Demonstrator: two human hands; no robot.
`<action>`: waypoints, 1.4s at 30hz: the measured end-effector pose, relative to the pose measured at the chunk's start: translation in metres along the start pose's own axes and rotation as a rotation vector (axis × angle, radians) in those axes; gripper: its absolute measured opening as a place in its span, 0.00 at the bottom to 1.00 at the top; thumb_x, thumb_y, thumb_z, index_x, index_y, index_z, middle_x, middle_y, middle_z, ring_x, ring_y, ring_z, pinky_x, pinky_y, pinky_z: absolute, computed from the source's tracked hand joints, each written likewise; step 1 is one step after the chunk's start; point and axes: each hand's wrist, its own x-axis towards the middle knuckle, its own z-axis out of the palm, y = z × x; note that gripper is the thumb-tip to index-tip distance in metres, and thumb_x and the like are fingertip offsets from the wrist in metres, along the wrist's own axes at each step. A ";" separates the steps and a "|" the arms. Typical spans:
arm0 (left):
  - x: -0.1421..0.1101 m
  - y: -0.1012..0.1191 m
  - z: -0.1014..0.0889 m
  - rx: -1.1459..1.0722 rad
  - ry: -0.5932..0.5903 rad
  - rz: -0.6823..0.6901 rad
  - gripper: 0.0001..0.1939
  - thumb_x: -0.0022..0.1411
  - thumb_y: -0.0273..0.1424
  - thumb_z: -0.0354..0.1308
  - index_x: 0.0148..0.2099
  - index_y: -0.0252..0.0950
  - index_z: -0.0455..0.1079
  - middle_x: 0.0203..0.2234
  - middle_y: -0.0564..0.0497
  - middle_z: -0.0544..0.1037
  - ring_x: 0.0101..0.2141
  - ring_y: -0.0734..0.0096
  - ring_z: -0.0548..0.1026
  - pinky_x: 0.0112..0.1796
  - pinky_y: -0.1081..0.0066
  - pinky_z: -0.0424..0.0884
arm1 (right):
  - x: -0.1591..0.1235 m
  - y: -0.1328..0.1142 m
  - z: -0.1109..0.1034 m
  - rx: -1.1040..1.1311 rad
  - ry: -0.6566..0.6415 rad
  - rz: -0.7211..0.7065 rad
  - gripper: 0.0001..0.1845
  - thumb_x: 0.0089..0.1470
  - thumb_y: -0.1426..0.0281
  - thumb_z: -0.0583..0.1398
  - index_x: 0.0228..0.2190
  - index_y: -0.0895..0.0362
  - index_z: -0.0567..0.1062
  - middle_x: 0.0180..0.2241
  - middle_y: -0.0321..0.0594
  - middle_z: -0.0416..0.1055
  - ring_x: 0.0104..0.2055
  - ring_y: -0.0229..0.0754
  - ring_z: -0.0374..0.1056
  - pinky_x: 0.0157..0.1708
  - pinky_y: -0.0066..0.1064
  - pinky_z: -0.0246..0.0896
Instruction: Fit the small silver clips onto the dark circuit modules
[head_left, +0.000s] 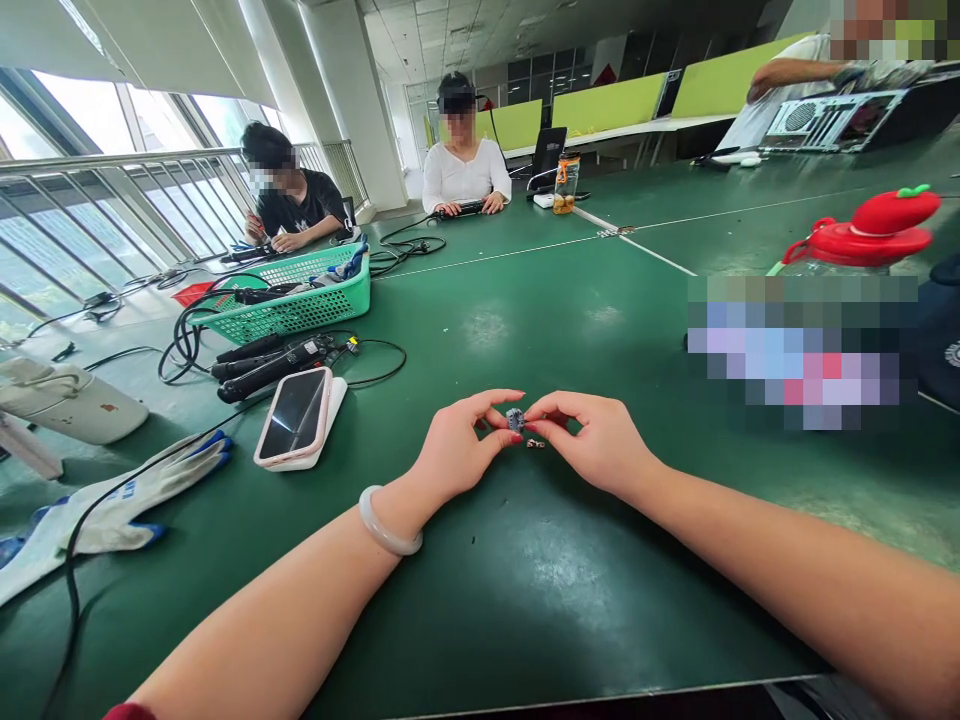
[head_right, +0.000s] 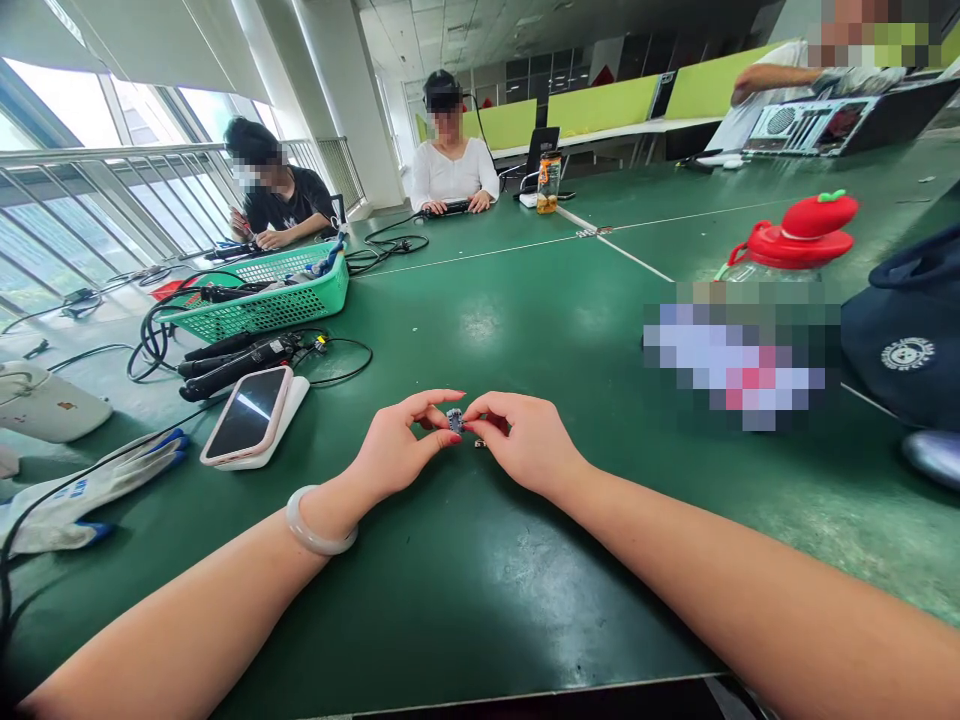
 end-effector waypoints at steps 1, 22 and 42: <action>0.000 0.000 0.000 0.001 0.002 0.002 0.20 0.52 0.27 0.62 0.49 0.43 0.71 0.27 0.56 0.77 0.31 0.73 0.72 0.40 0.70 0.67 | 0.000 0.000 0.000 -0.003 -0.002 -0.002 0.06 0.52 0.69 0.58 0.28 0.53 0.77 0.28 0.34 0.77 0.28 0.38 0.70 0.30 0.28 0.63; 0.001 0.000 0.001 0.014 -0.003 0.049 0.21 0.52 0.25 0.61 0.49 0.44 0.72 0.26 0.57 0.77 0.32 0.73 0.73 0.41 0.71 0.67 | 0.001 0.004 -0.001 -0.020 0.004 -0.054 0.06 0.52 0.71 0.59 0.28 0.54 0.77 0.26 0.34 0.76 0.25 0.35 0.66 0.28 0.26 0.60; 0.004 -0.008 0.001 -0.012 0.032 -0.255 0.10 0.52 0.26 0.57 0.39 0.38 0.67 0.24 0.56 0.73 0.26 0.74 0.73 0.33 0.71 0.69 | 0.009 0.017 -0.010 -0.333 -0.356 0.073 0.05 0.50 0.68 0.62 0.26 0.53 0.77 0.29 0.35 0.74 0.33 0.39 0.68 0.33 0.29 0.59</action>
